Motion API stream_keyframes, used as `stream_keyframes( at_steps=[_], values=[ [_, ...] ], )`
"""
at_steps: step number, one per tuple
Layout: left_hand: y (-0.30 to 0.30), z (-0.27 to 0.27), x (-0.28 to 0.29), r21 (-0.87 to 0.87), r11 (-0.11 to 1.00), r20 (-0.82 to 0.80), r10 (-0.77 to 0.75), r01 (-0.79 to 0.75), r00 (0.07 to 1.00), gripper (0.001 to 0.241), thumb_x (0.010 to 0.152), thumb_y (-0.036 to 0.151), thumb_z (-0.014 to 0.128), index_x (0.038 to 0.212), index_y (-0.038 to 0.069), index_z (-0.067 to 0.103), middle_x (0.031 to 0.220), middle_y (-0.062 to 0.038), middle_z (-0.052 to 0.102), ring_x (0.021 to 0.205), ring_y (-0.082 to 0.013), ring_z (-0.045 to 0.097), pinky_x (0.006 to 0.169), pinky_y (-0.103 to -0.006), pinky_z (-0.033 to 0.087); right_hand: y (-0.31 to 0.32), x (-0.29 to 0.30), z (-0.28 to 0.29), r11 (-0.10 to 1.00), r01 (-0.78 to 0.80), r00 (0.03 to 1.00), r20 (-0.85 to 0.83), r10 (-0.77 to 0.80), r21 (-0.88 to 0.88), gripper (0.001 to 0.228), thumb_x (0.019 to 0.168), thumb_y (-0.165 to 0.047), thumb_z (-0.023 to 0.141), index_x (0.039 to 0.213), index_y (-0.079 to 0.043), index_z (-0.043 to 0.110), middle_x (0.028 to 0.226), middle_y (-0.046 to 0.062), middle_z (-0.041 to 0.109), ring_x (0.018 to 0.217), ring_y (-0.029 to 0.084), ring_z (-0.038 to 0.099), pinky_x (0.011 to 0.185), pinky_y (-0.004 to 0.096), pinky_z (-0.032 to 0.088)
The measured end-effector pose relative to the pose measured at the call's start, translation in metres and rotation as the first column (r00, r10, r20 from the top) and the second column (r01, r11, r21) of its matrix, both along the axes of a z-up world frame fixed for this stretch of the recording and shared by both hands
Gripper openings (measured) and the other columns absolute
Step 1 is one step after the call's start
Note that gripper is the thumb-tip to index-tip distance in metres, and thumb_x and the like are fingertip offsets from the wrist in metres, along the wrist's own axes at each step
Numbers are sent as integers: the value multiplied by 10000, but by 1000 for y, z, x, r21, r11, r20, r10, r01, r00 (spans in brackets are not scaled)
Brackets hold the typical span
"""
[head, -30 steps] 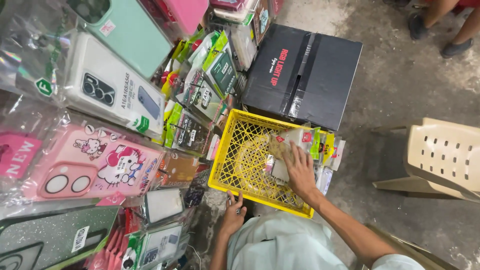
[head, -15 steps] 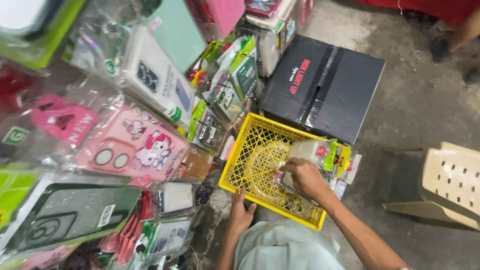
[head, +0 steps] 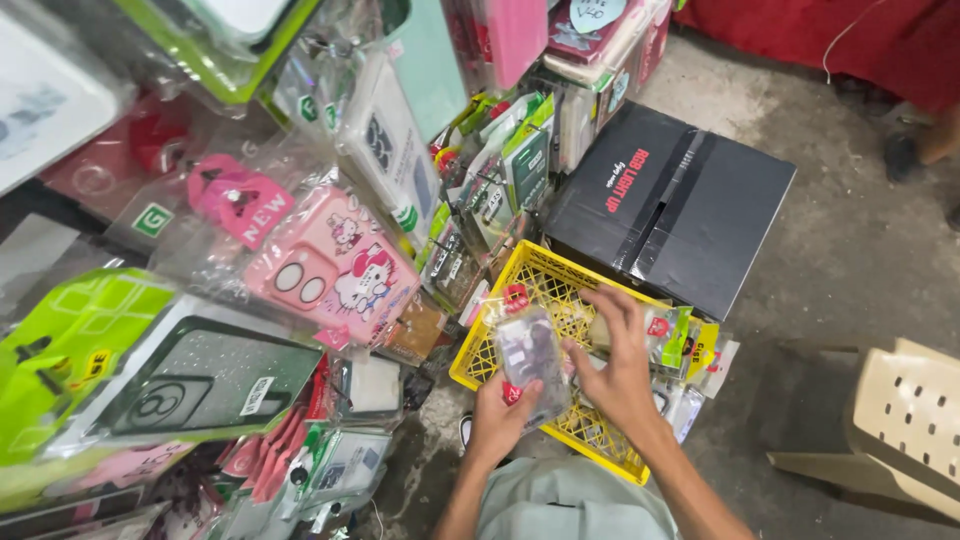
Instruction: The person picks up various packaged phone cases from a yellow basket, examines them, and places them back onto a display rack. They handle multiple cases with different designs, including Hello Kitty and Spider-Man, and arrange them among other hanging accessories.
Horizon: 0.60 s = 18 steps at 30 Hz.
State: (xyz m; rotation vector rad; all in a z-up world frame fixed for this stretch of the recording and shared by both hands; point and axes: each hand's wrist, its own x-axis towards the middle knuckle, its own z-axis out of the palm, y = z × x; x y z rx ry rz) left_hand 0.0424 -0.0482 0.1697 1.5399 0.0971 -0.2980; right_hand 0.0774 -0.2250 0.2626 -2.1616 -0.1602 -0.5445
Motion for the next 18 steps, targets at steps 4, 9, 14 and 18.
stream_keyframes(
  at_steps=[4,9,14,18],
  values=[
    [1,4,3,-73,996,-40,56,-59,998,248,916,42,692,1163,19,704,977,-6,753,850,-56,655,764,-253,561,17,-11,-15,988,-138,982,-121,146,75,710,767,-184,844,1401,-105,536,1438,214,498,1368,395,492,1145,469,394],
    [6,3,-2,-186,972,22,-146,147,989,475,822,-49,739,1277,-1,614,1093,-23,680,976,-98,642,857,-275,561,35,-17,-30,924,-310,890,-275,365,223,1012,727,-242,891,1542,-108,307,1518,247,382,1418,406,373,1152,481,316],
    [14,2,-6,-444,892,-35,-113,86,993,721,746,-66,741,1418,17,496,1292,-62,608,1151,-156,613,968,-325,551,37,-11,-50,900,-226,863,-352,362,372,1037,691,-190,895,1551,-150,316,1440,183,487,1334,330,517,1092,442,438],
    [25,-25,-11,-501,865,-78,-4,-36,997,814,758,35,719,1514,36,418,1489,-82,525,1323,-191,537,1056,-342,495,36,-9,-59,824,-41,752,-526,398,565,1079,670,-133,843,1550,-209,225,1412,159,496,1076,283,685,787,422,634]
  ],
)
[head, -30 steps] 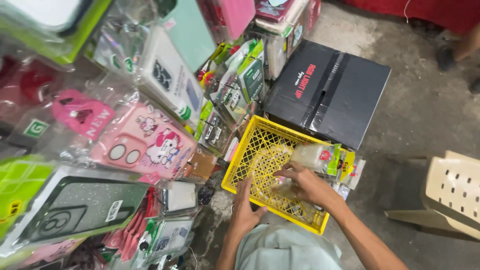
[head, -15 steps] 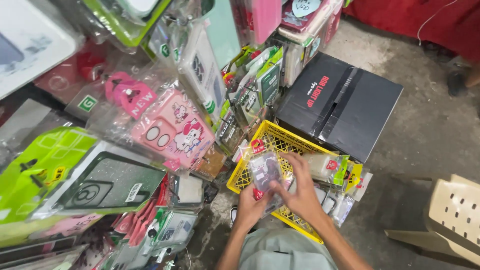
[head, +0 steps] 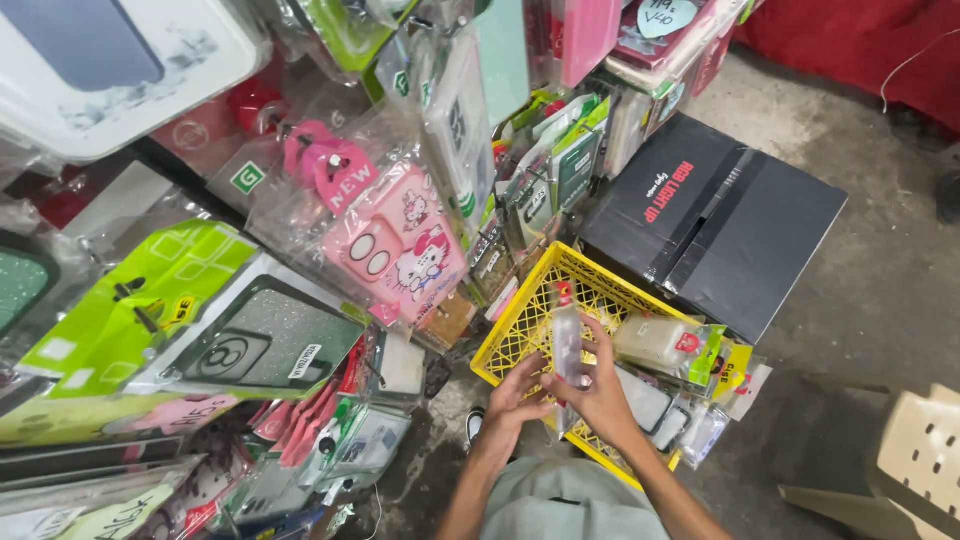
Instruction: The person picks up various packaged phone cases from a yellow basket, examines them, and places them back onto a display rack. They handle multiple cases with different designs, including Hello Kitty and Spider-Man, and arrange them among other hanging accessories.
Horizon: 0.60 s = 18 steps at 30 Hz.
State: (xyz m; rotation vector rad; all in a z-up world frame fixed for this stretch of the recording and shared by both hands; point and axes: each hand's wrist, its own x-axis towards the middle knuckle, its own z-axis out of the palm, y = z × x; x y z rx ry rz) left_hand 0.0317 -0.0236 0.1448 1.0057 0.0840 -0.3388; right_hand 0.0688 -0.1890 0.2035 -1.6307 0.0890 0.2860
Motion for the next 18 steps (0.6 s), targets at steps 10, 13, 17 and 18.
stream_keyframes(
  at_steps=[10,13,17,18],
  values=[
    [3,-38,-20,-17,1000,-347,-30,26,937,537,944,303,683,1346,-34,570,1222,-149,660,1092,-230,692,945,-380,597,5,6,-20,965,261,965,-36,-260,17,1123,697,-139,850,1529,-171,96,1365,245,384,1093,314,646,798,465,655],
    [-6,-18,-19,134,988,-180,-58,82,982,451,917,172,744,1306,-2,597,1156,-95,696,1037,-157,698,919,-325,586,8,4,-31,978,210,974,92,-209,-1,1160,693,-136,883,1502,-135,52,1402,241,348,1201,310,572,896,464,618],
    [-9,18,-17,592,806,-9,-33,32,999,203,887,70,730,1059,-18,668,878,-52,724,798,-106,692,710,-295,548,15,-3,-39,991,107,978,189,-90,-84,1123,684,-144,926,1455,-107,110,1387,252,379,1229,323,574,939,440,602],
    [-9,19,-18,711,704,36,-22,-11,999,109,888,47,697,966,-29,696,785,-46,721,722,-89,692,650,-287,536,17,-6,-44,991,61,971,239,-30,-121,1070,706,-162,942,1426,-97,153,1382,255,424,1225,331,592,956,436,598]
  ],
)
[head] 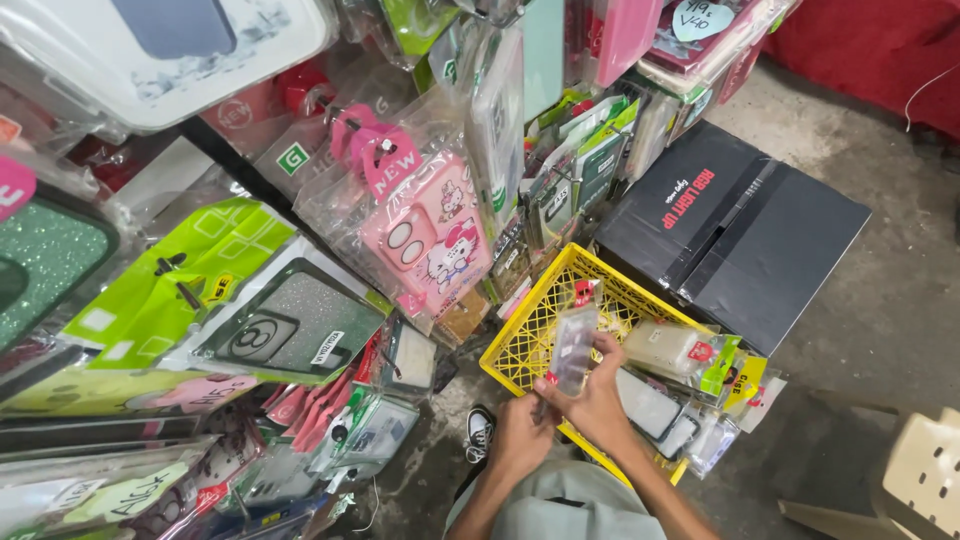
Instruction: The person picks up various packaged phone cases from a yellow basket, examines them, and places them back onto a display rack. They handle multiple cases with different designs, including Hello Kitty and Spider-Man, and arrange them among other hanging accessories.
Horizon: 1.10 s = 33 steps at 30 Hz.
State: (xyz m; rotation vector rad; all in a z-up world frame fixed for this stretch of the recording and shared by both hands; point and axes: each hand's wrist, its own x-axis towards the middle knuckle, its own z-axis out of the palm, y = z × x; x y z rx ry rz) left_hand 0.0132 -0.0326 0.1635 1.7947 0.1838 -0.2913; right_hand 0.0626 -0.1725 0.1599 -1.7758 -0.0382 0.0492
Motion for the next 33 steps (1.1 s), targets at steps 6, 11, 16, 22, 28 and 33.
stream_keyframes(
  at_steps=[6,11,16,22,28,33],
  values=[
    [11,-28,-9,28,999,61,24,-26,998,83,866,-8,638,793,-40,660,612,-60,635,582,-74,554,529,-309,435,14,-9,25,998,-57,971,-230,63,33,1172,672,-218,893,1494,-132,63,1359,201,444,1185,319,606,899,431,607],
    [26,-22,-7,-65,997,52,-38,41,998,69,861,-3,686,810,-43,661,656,-39,610,631,-67,519,549,-303,418,18,-16,34,996,-44,994,-105,36,-81,1106,687,-219,906,1499,-109,164,1334,219,482,1172,317,622,953,418,556],
    [28,6,-6,-88,995,148,59,-46,987,134,794,4,739,921,-21,704,795,-47,683,720,-86,605,639,-293,510,27,-10,59,966,-103,982,129,136,-236,1023,702,-234,913,1495,-94,284,1341,233,488,1217,354,555,1039,457,468],
    [35,-6,-11,-59,964,396,263,-261,880,112,820,-8,756,926,-21,721,879,-103,747,786,-135,688,716,-314,553,38,0,80,917,-169,897,330,295,-362,981,701,-385,893,1462,-82,354,1403,224,482,1282,436,482,1084,523,389],
    [37,-11,-13,-27,946,327,313,-322,892,159,804,-4,754,960,-13,725,816,-84,724,711,-121,630,665,-302,527,47,16,109,938,-198,886,358,296,-284,831,842,-343,804,1535,-166,380,1535,274,373,1378,465,456,1123,513,414],
    [47,-65,-14,-52,925,245,377,-376,893,141,820,-9,752,957,-30,729,787,-75,709,697,-96,589,652,-283,508,64,24,125,882,-248,863,323,390,-401,796,814,-264,810,1523,-219,452,1525,287,360,1332,497,457,1089,532,406]
  ],
)
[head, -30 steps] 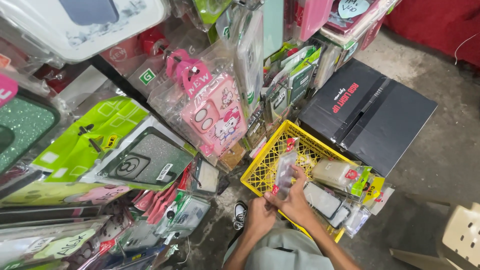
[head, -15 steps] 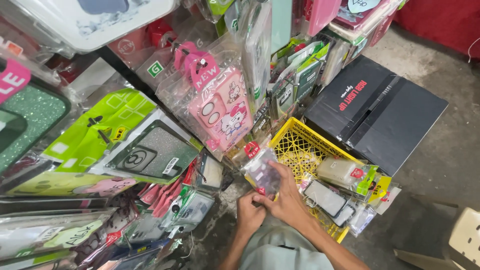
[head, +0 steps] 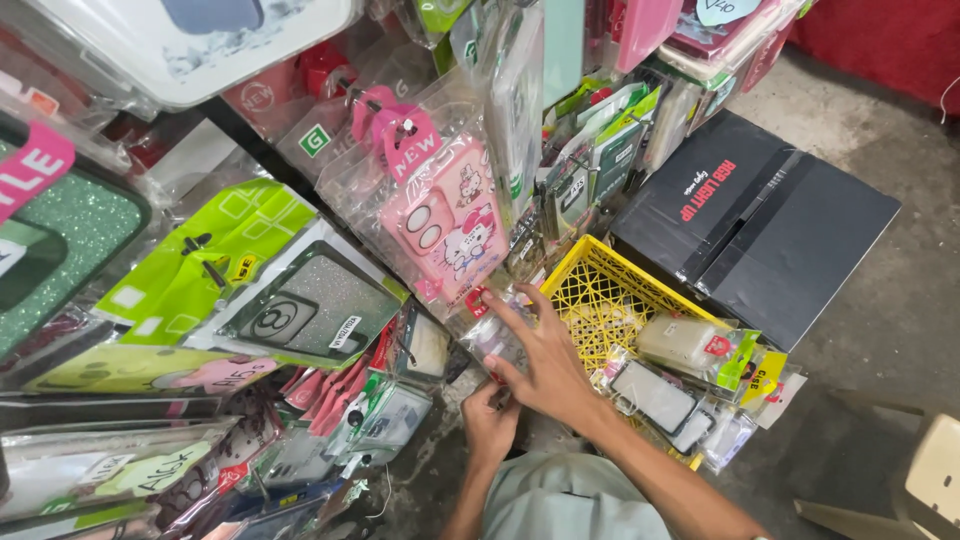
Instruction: The person picks up various packaged phone cases from a yellow basket, examines them, and places them back onto a display rack. They handle multiple cases with different designs, including Hello Kitty and Spider-Man, and arrange them among other hanging accessories.
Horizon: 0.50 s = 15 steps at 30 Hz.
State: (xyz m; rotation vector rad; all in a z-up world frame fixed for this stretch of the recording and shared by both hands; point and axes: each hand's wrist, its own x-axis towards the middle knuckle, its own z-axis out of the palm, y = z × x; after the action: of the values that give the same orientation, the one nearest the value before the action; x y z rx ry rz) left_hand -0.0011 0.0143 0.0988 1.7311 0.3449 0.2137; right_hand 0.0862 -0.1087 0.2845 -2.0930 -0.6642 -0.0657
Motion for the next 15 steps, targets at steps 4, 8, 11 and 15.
stream_keyframes(
  at_steps=[4,8,11,15],
  values=[
    [4,-7,12,-173,985,-28,19,-24,999,183,847,-10,721,1027,-37,734,862,-40,725,778,-83,607,710,-267,514,12,10,-16,1000,3,1000,-21,-3,-9,829,792,-250,815,1531,-195,444,1513,284,371,1348,506,438,1093,543,392],
    [7,-20,28,-295,945,-43,138,-144,990,258,908,9,659,1156,-45,705,1037,-32,724,946,-94,627,841,-256,509,25,21,-40,999,21,1000,16,-21,45,805,801,-279,809,1497,-120,438,1503,278,393,1364,495,439,1130,539,386],
    [9,-22,42,-437,870,-38,237,-229,971,326,938,38,636,1255,-40,641,1191,-45,686,1079,-113,619,933,-261,489,36,25,-47,997,53,996,65,-57,54,777,815,-284,812,1478,-101,451,1496,290,394,1375,493,418,1146,543,367],
    [8,-32,50,-602,726,-67,370,-333,927,453,943,51,668,1363,-36,523,1313,-100,635,1181,-173,616,1016,-318,499,38,26,-50,993,119,988,94,-120,18,729,815,-286,831,1437,-122,487,1482,290,400,1355,482,404,1131,557,359]
  ],
)
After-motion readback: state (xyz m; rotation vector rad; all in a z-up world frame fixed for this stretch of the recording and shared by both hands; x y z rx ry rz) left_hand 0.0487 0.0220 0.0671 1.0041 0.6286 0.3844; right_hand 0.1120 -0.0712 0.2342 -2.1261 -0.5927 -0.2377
